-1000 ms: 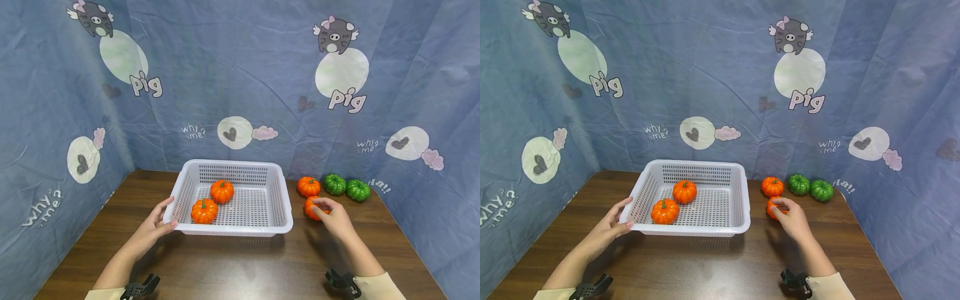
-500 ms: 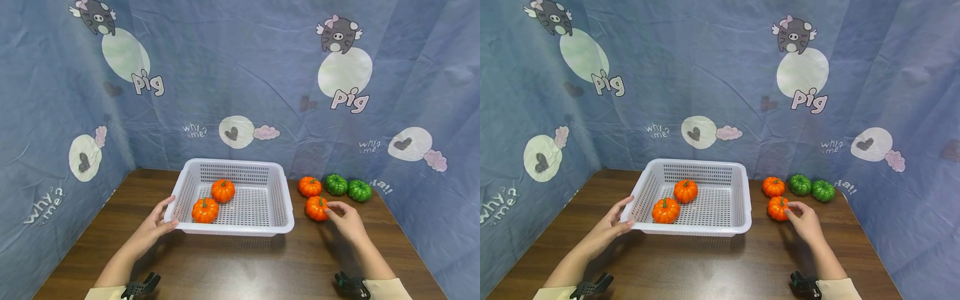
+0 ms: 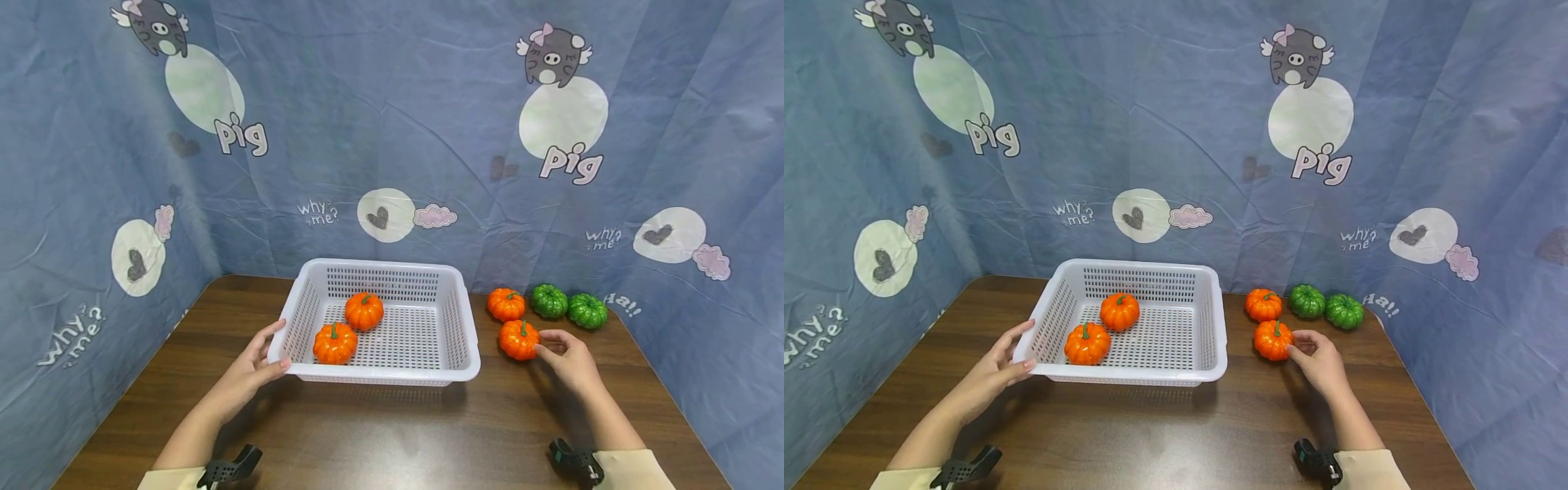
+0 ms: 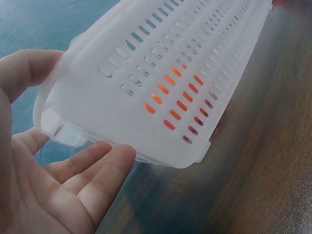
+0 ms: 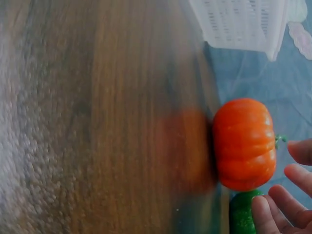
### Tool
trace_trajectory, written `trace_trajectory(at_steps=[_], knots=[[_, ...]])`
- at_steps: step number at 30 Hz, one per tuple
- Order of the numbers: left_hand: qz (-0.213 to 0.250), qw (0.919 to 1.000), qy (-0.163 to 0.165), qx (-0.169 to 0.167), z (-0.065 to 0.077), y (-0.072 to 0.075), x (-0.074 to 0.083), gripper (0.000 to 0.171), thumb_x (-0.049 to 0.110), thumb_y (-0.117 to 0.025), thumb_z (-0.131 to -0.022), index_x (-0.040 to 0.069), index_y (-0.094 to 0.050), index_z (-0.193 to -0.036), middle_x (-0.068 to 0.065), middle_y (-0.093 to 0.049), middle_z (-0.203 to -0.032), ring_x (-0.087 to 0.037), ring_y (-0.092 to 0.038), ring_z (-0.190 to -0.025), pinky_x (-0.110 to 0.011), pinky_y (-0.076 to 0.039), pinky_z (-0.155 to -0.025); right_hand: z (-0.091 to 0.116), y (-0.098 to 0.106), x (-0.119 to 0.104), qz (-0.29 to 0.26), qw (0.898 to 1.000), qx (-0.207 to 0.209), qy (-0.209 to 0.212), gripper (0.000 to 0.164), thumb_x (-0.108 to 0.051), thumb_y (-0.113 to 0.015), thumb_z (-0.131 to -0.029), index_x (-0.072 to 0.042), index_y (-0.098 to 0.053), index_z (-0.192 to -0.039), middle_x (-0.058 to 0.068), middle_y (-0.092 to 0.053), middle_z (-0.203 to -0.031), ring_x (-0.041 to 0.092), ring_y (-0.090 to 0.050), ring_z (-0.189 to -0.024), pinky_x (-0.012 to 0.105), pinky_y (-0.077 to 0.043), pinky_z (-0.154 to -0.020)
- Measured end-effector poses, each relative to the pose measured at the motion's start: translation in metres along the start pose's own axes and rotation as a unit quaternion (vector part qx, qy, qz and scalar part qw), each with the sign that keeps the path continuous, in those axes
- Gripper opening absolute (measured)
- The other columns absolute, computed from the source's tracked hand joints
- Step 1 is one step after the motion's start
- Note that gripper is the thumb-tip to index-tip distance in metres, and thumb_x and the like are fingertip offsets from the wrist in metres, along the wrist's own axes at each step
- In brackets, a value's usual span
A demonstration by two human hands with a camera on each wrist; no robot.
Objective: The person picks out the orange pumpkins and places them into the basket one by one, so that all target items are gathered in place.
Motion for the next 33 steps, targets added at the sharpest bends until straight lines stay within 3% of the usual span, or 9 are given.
trace_trajectory(at_steps=[13,21,33], knots=[[0.000,1.0000,0.000,-0.003,0.001,0.000,0.001,0.076,0.011,-0.062,-0.097,0.012,-0.016,-0.158,-0.032,-0.033,-0.151,-0.030,-0.053,-0.122,-0.023,-0.050,-0.088,-0.008,-0.009,0.008,-0.035,0.999,-0.037,-0.005,0.053,-0.017,-0.072,-0.093,0.008,-0.053,-0.135,0.032,-0.057,-0.131,0.044,-0.059,-0.117,0.019,-0.049,-0.080],[-0.003,1.0000,0.002,-0.001,0.001,0.000,0.001,0.077,0.012,-0.062,-0.097,0.013,-0.016,-0.158,-0.032,-0.033,-0.151,-0.030,-0.053,-0.122,-0.022,-0.050,-0.089,-0.011,-0.018,0.008,-0.045,0.997,-0.064,-0.021,0.069,-0.023,-0.075,-0.091,0.007,-0.042,-0.144,0.034,-0.048,-0.140,0.047,-0.053,-0.123,0.044,-0.050,-0.095],[0.006,1.0000,0.002,-0.001,0.000,0.001,0.000,0.076,0.011,-0.062,-0.097,0.013,-0.017,-0.158,-0.032,-0.038,-0.146,-0.021,-0.058,-0.115,-0.023,-0.050,-0.088,-0.012,-0.023,0.009,-0.054,0.996,-0.062,-0.029,0.073,-0.021,-0.078,-0.089,0.006,-0.041,-0.145,0.034,-0.047,-0.140,0.047,-0.054,-0.122,0.036,-0.051,-0.090]])
Point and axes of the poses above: each hand's wrist, its own z-axis away from the middle knuckle, its own y-axis out of the back of the hand, x = y × z, the point moved 5 cm from there along -z, towards the middle knuckle
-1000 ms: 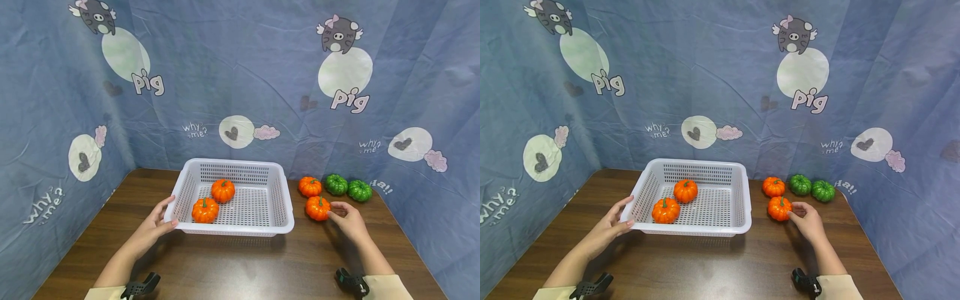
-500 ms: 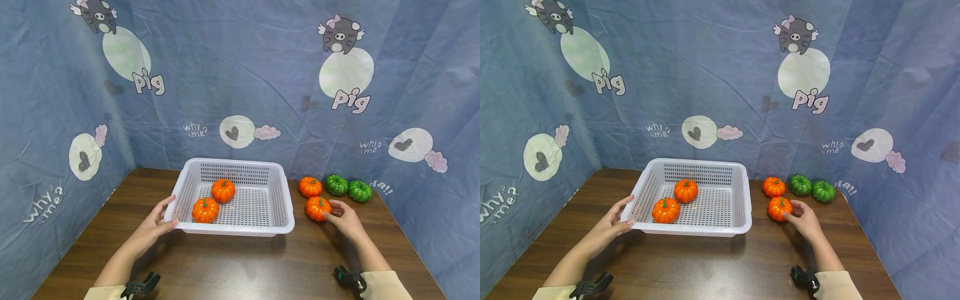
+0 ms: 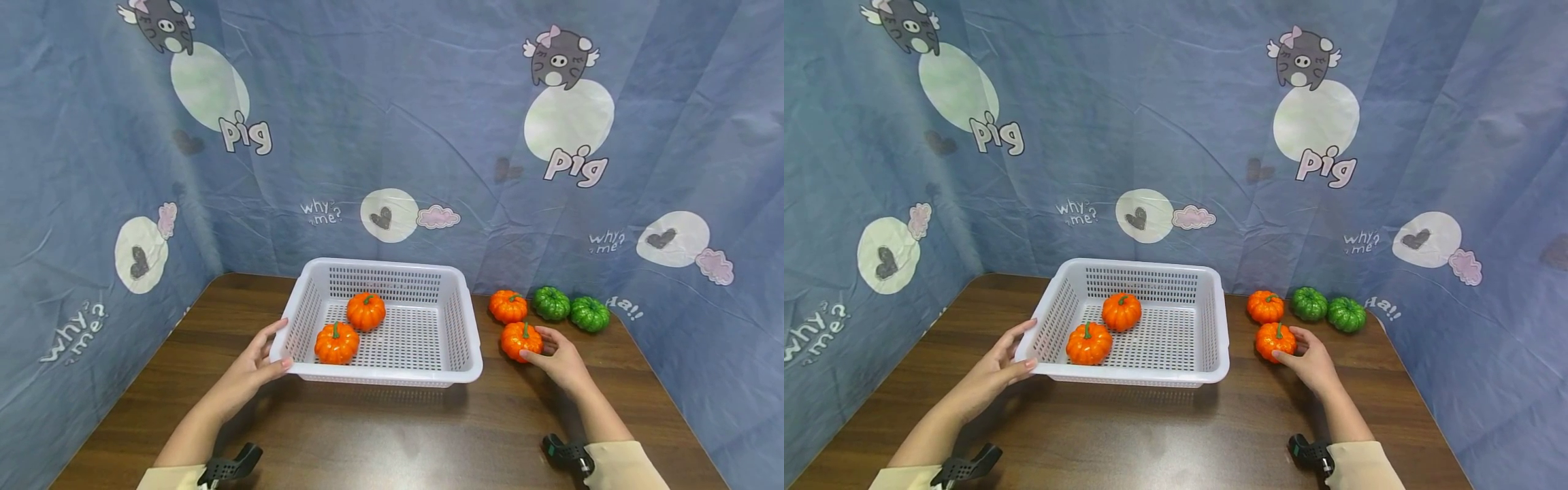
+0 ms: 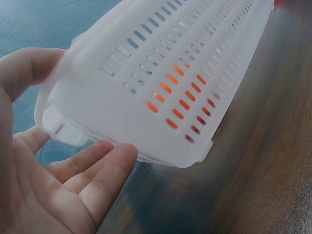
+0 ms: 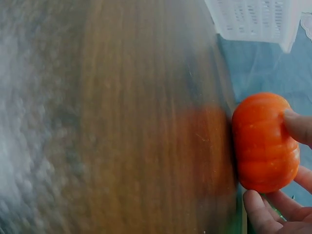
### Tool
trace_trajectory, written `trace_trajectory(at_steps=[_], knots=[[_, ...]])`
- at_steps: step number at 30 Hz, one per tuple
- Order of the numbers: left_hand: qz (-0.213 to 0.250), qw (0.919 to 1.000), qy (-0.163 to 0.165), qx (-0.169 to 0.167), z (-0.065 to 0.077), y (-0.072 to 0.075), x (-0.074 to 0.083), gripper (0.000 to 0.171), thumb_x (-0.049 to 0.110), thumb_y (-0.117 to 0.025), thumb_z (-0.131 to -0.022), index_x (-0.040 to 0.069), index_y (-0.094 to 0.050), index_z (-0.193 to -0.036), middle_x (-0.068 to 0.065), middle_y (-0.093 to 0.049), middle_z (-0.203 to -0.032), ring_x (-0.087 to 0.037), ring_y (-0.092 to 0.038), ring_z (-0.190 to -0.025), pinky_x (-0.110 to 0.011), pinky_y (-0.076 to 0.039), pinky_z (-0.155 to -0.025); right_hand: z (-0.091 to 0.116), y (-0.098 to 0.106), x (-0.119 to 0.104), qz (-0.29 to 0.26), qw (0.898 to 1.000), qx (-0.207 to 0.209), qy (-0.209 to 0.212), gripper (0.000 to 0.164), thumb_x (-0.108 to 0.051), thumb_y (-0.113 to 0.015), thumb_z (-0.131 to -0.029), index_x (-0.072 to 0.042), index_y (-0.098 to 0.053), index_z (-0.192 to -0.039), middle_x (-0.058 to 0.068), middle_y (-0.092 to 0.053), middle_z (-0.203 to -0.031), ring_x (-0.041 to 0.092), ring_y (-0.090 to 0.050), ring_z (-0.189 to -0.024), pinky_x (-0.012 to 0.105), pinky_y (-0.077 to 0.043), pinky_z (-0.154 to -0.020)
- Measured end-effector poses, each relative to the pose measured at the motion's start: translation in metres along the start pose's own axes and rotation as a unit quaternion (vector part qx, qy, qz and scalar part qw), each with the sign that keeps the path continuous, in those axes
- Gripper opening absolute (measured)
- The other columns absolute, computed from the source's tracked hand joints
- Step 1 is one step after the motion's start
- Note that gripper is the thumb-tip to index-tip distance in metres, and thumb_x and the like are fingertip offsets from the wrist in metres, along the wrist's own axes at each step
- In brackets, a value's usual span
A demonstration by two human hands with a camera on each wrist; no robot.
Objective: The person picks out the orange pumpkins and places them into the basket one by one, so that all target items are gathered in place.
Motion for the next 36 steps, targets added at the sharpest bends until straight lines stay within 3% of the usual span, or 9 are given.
trace_trajectory(at_steps=[8,20,29,36], knots=[[-0.004,1.0000,0.003,0.004,0.000,0.000,0.000,0.076,0.011,-0.063,-0.096,0.013,-0.017,-0.158,-0.032,-0.037,-0.147,-0.027,-0.056,-0.118,-0.022,-0.050,-0.089,0.000,0.000,0.000,0.001,1.000,0.007,-0.002,0.071,-0.019,-0.079,-0.088,0.005,-0.043,-0.144,0.034,-0.049,-0.139,0.045,-0.056,-0.120,0.028,-0.051,-0.085],[-0.003,1.0000,0.007,0.000,0.001,-0.002,0.002,0.077,0.011,-0.062,-0.097,0.012,-0.015,-0.158,-0.031,-0.032,-0.151,-0.032,-0.053,-0.121,-0.023,-0.050,-0.089,0.003,0.003,0.001,0.003,1.000,0.001,-0.011,0.073,-0.025,-0.079,-0.088,0.003,-0.043,-0.145,0.033,-0.048,-0.141,0.045,-0.055,-0.121,0.043,-0.050,-0.093],[0.000,1.0000,0.004,-0.003,0.001,-0.001,0.002,0.077,0.011,-0.061,-0.097,0.011,-0.015,-0.158,-0.032,-0.032,-0.151,-0.030,-0.054,-0.120,-0.024,-0.050,-0.089,0.007,0.013,-0.010,-0.011,1.000,0.018,0.022,0.070,-0.018,-0.079,-0.087,0.007,-0.045,-0.142,0.033,-0.051,-0.138,0.045,-0.056,-0.120,0.014,-0.045,-0.080],[-0.005,0.9999,0.009,0.004,0.001,-0.002,0.003,0.077,0.012,-0.062,-0.097,0.012,-0.016,-0.158,-0.032,-0.034,-0.149,-0.037,-0.052,-0.121,-0.024,-0.050,-0.088,0.013,0.021,-0.029,-0.008,0.999,0.014,0.042,0.070,-0.016,-0.080,-0.086,0.007,-0.045,-0.142,0.033,-0.052,-0.136,0.046,-0.056,-0.120,0.013,-0.047,-0.078]])
Point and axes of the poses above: each hand's wrist, its own z-axis away from the middle knuckle, its own y-axis out of the back of the hand, x = y × z, the point moved 5 cm from there along -z, towards the middle knuckle
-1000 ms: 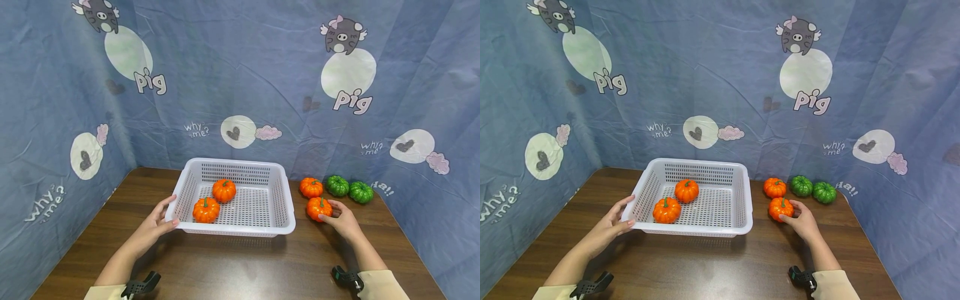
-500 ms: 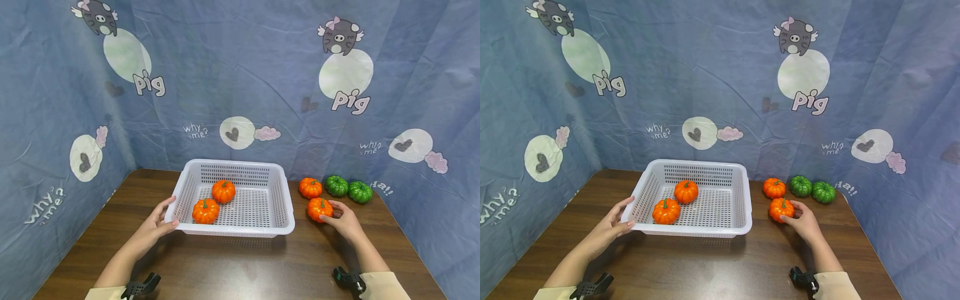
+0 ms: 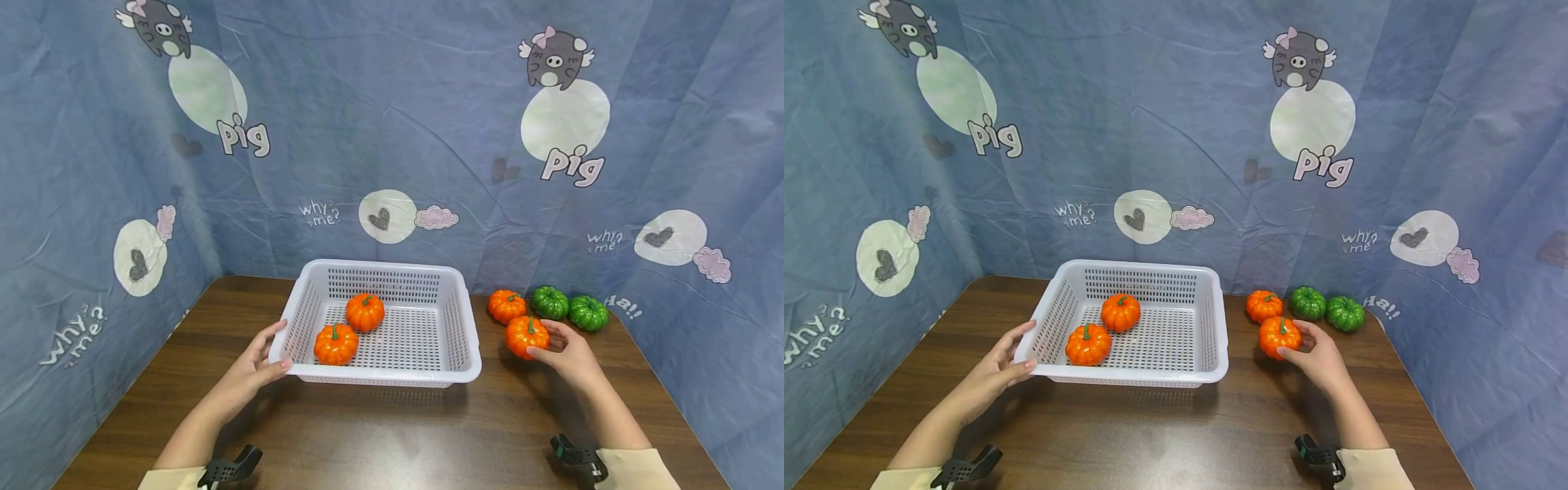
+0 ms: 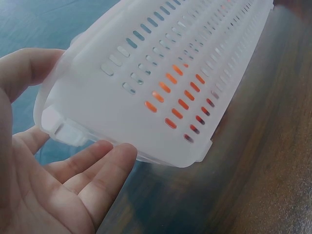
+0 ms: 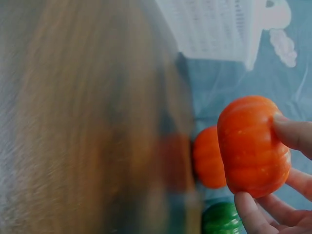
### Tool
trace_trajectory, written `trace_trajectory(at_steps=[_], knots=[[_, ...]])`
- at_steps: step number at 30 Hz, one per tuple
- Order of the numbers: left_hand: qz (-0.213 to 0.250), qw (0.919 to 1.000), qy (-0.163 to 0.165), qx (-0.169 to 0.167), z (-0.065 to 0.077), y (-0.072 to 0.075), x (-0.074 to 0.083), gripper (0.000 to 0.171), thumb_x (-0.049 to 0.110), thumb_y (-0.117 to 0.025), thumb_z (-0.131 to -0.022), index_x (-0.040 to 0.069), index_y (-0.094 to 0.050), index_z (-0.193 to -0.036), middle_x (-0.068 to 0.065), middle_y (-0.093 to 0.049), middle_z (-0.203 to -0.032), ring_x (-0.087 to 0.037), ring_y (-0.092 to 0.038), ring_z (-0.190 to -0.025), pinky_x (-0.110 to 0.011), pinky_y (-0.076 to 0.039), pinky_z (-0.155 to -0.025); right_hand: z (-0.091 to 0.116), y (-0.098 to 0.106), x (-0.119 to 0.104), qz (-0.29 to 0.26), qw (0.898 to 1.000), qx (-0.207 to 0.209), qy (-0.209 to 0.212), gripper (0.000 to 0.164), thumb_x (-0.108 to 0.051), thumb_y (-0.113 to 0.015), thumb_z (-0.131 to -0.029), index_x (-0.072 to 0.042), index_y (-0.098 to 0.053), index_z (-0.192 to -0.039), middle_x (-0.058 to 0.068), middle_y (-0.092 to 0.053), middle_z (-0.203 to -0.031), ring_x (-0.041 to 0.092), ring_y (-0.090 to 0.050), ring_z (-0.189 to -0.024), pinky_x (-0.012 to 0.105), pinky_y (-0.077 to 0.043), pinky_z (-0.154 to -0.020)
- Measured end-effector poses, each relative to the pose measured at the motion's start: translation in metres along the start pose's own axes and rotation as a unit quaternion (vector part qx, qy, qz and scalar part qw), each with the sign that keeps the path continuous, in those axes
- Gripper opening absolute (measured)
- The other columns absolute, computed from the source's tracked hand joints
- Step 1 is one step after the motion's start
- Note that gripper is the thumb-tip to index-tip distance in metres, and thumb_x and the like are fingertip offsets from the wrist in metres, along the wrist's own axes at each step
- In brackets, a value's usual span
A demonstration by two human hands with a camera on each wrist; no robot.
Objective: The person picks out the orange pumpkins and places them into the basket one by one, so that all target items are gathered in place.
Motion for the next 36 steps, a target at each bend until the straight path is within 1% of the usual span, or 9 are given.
trace_trajectory(at_steps=[7,11,18,24,29,31,33,36], knots=[[-0.002,1.0000,0.001,-0.001,0.000,0.000,0.000,0.077,0.013,-0.062,-0.097,0.013,-0.016,-0.158,-0.032,-0.033,-0.151,-0.039,-0.050,-0.123,-0.023,-0.049,-0.089,0.000,0.006,-0.023,0.005,0.999,-0.007,0.039,0.069,-0.015,-0.080,-0.086,0.006,-0.046,-0.142,0.032,-0.055,-0.135,0.046,-0.058,-0.118,0.015,-0.047,-0.079],[-0.004,1.0000,0.001,-0.001,0.000,0.000,0.000,0.077,0.013,-0.062,-0.097,0.013,-0.016,-0.158,-0.032,-0.032,-0.151,-0.040,-0.050,-0.124,-0.023,-0.050,-0.089,0.001,0.009,-0.038,0.008,0.999,-0.009,0.049,0.070,-0.018,-0.080,-0.086,0.004,-0.047,-0.143,0.029,-0.055,-0.136,0.043,-0.058,-0.119,0.015,-0.047,-0.081],[-0.007,1.0000,0.001,0.001,0.000,0.001,-0.001,0.077,0.013,-0.062,-0.097,0.014,-0.016,-0.158,-0.032,-0.034,-0.150,-0.039,-0.052,-0.122,-0.025,-0.050,-0.089,0.002,0.008,-0.065,0.035,0.998,-0.011,0.058,0.071,-0.027,-0.081,-0.085,-0.003,-0.049,-0.144,0.023,-0.057,-0.137,0.039,-0.058,-0.120,0.030,-0.051,-0.086],[-0.007,1.0000,0.001,0.003,0.001,0.001,-0.001,0.076,0.013,-0.062,-0.097,0.014,-0.017,-0.158,-0.032,-0.034,-0.151,-0.038,-0.052,-0.122,-0.025,-0.050,-0.089,0.002,0.002,-0.083,0.014,0.997,-0.023,0.069,0.072,-0.022,-0.082,-0.085,-0.003,-0.048,-0.145,0.024,-0.055,-0.139,0.040,-0.057,-0.122,0.029,-0.051,-0.085],[-0.006,0.9999,0.008,0.005,0.000,0.001,-0.002,0.076,0.013,-0.061,-0.097,0.015,-0.017,-0.158,-0.031,-0.035,-0.150,-0.037,-0.053,-0.121,-0.024,-0.050,-0.089,-0.001,-0.006,-0.095,0.009,0.997,-0.029,0.077,0.073,-0.024,-0.083,-0.084,-0.003,-0.048,-0.146,0.021,-0.056,-0.138,0.037,-0.057,-0.122,0.042,-0.050,-0.092],[-0.005,0.9999,0.009,0.006,0.000,0.001,-0.002,0.076,0.014,-0.062,-0.097,0.015,-0.017,-0.158,-0.031,-0.035,-0.150,-0.037,-0.053,-0.121,-0.024,-0.050,-0.089,-0.001,-0.010,-0.098,0.002,0.997,-0.033,0.076,0.073,-0.024,-0.083,-0.084,-0.004,-0.048,-0.145,0.020,-0.057,-0.137,0.037,-0.057,-0.121,0.040,-0.050,-0.092],[-0.006,0.9999,0.010,0.006,0.000,0.001,-0.002,0.077,0.014,-0.062,-0.097,0.015,-0.017,-0.158,-0.031,-0.035,-0.150,-0.038,-0.052,-0.122,-0.024,-0.050,-0.089,-0.002,-0.013,-0.101,-0.006,0.996,-0.037,0.075,0.072,-0.023,-0.083,-0.083,-0.004,-0.049,-0.145,0.019,-0.057,-0.137,0.036,-0.058,-0.120,0.033,-0.051,-0.089],[-0.008,0.9999,0.011,0.007,0.000,0.001,-0.002,0.077,0.015,-0.062,-0.097,0.015,-0.017,-0.158,-0.031,-0.035,-0.150,-0.038,-0.052,-0.122,-0.025,-0.050,-0.089,-0.004,-0.019,-0.103,-0.023,0.996,-0.048,0.070,0.072,-0.022,-0.083,-0.084,-0.005,-0.049,-0.145,0.019,-0.056,-0.138,0.035,-0.059,-0.118,0.027,-0.052,-0.085]])
Point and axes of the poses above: each hand's wrist, its own z-axis away from the middle knuckle, its own y-axis out of the back of the hand, x = y × z, the point moved 5 cm from there along -z, towards the middle knuckle
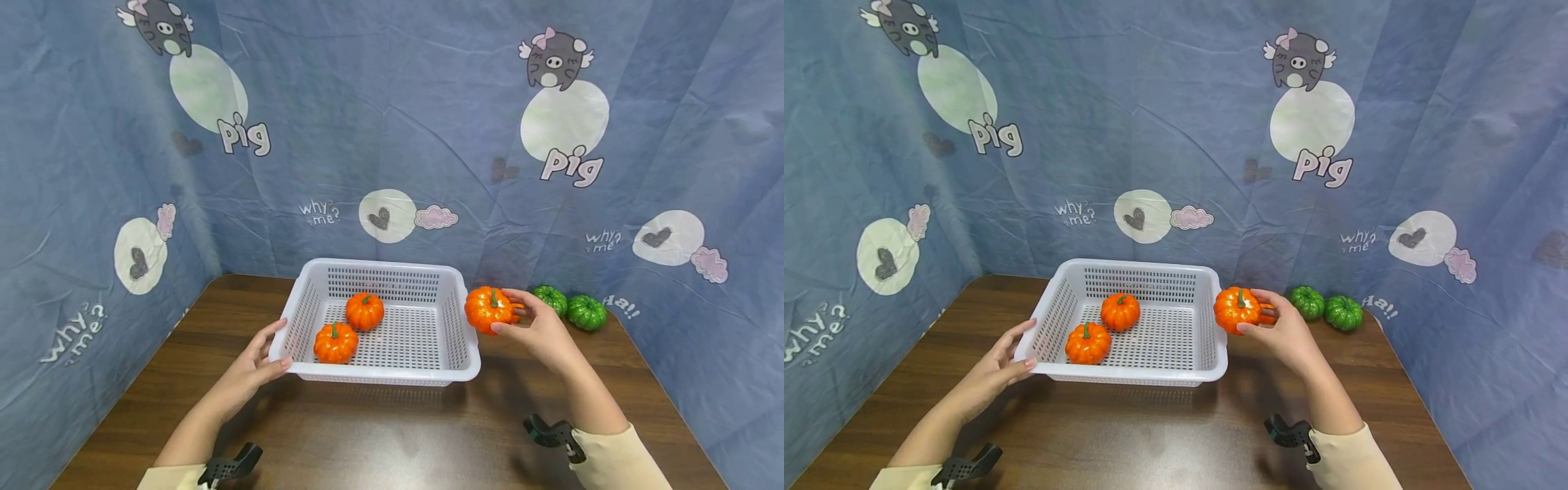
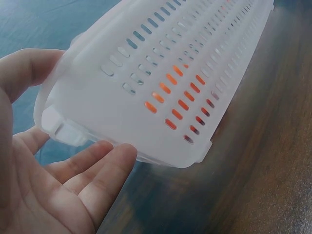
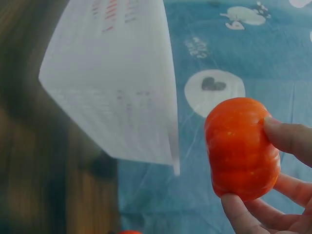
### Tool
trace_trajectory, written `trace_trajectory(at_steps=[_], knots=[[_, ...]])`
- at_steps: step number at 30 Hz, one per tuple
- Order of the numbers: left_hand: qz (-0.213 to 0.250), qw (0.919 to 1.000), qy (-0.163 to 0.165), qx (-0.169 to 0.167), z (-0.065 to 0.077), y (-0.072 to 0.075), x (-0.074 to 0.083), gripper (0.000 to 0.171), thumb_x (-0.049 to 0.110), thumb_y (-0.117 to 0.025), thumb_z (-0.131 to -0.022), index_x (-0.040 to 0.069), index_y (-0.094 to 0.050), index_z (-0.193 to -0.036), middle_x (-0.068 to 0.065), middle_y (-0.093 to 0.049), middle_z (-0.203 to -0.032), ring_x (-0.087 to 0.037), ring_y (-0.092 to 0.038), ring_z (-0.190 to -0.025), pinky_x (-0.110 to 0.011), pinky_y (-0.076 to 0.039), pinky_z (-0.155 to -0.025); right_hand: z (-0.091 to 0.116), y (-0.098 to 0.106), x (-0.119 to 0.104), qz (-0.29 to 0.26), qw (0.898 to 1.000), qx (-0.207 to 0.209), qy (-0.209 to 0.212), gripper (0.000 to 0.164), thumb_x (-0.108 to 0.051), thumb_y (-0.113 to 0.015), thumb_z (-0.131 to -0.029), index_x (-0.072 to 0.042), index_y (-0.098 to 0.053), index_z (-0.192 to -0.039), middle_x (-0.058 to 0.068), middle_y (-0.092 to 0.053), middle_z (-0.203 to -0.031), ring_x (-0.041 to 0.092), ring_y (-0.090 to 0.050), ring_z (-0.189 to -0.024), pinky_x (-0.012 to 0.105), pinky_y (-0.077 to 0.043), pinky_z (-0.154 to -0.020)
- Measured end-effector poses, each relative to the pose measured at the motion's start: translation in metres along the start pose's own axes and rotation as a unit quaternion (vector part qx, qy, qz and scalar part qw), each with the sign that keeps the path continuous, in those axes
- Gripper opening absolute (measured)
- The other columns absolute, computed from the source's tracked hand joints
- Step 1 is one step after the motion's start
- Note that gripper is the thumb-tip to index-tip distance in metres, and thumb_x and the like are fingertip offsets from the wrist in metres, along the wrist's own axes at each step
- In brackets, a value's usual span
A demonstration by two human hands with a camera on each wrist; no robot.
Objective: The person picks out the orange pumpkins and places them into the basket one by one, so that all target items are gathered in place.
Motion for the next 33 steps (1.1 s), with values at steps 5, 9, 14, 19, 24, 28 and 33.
trace_trajectory(at_steps=[5,9,14,19,24,28,33], knots=[[-0.001,1.0000,0.000,0.000,0.000,0.000,0.000,0.077,0.015,-0.062,-0.096,0.015,-0.017,-0.158,-0.031,-0.034,-0.151,-0.040,-0.051,-0.122,-0.025,-0.049,-0.089,-0.007,-0.011,-0.002,-0.022,1.000,-0.008,-0.002,0.071,-0.019,-0.083,-0.083,-0.005,-0.050,-0.144,0.019,-0.055,-0.139,0.037,-0.059,-0.119,0.032,-0.053,-0.086],[0.001,1.0000,-0.001,-0.002,0.000,0.000,0.000,0.077,0.015,-0.062,-0.096,0.014,-0.017,-0.158,-0.031,-0.034,-0.150,-0.039,-0.052,-0.122,-0.024,-0.049,-0.088,-0.012,-0.020,-0.007,-0.031,0.999,-0.011,0.002,0.070,-0.019,-0.083,-0.082,-0.005,-0.051,-0.143,0.019,-0.056,-0.138,0.038,-0.058,-0.120,0.037,-0.054,-0.088],[0.003,1.0000,0.001,-0.002,-0.001,0.000,-0.001,0.077,0.014,-0.062,-0.096,0.014,-0.017,-0.158,-0.032,-0.037,-0.148,-0.028,-0.056,-0.116,-0.024,-0.050,-0.088,-0.016,-0.030,-0.012,-0.039,0.999,-0.016,0.009,0.068,-0.017,-0.084,-0.081,-0.006,-0.053,-0.141,0.019,-0.057,-0.136,0.039,-0.058,-0.121,0.044,-0.054,-0.089],[0.002,1.0000,0.001,0.000,-0.001,0.000,-0.001,0.077,0.014,-0.063,-0.096,0.015,-0.017,-0.158,-0.032,-0.038,-0.147,-0.021,-0.058,-0.112,-0.024,-0.050,-0.088,-0.021,-0.039,-0.017,-0.034,0.999,-0.027,0.011,0.068,-0.020,-0.084,-0.081,-0.009,-0.053,-0.142,0.018,-0.057,-0.137,0.039,-0.055,-0.124,0.048,-0.053,-0.091],[0.008,1.0000,0.000,-0.003,-0.001,-0.001,-0.001,0.077,0.014,-0.062,-0.097,0.014,-0.016,-0.158,-0.032,-0.037,-0.148,-0.019,-0.058,-0.112,-0.023,-0.050,-0.088,-0.025,-0.050,-0.023,-0.047,0.998,-0.044,0.012,0.069,-0.018,-0.083,-0.082,-0.006,-0.051,-0.142,0.020,-0.057,-0.136,0.038,-0.056,-0.123,0.047,-0.052,-0.092],[0.011,0.9999,-0.001,-0.004,-0.001,0.000,-0.001,0.077,0.013,-0.062,-0.097,0.014,-0.016,-0.159,-0.032,-0.036,-0.148,-0.017,-0.058,-0.112,-0.023,-0.050,-0.088,-0.029,-0.062,-0.025,-0.047,0.997,-0.055,0.009,0.069,-0.017,-0.083,-0.082,-0.005,-0.051,-0.142,0.020,-0.055,-0.138,0.039,-0.057,-0.121,0.046,-0.054,-0.089],[0.011,0.9999,-0.003,-0.005,-0.002,0.000,-0.002,0.078,0.012,-0.062,-0.097,0.013,-0.016,-0.159,-0.032,-0.035,-0.148,-0.021,-0.058,-0.114,-0.024,-0.050,-0.088,-0.033,-0.075,-0.026,-0.034,0.997,-0.064,0.001,0.066,-0.019,-0.084,-0.082,-0.009,-0.055,-0.140,0.015,-0.055,-0.140,0.039,-0.056,-0.122,0.048,-0.054,-0.089]])
Point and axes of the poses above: each hand's wrist, its own z-axis away from the middle knuckle, its own y-axis out of the back of the hand, x = y × z, the point moved 5 cm from there along -z, towards the middle knuckle
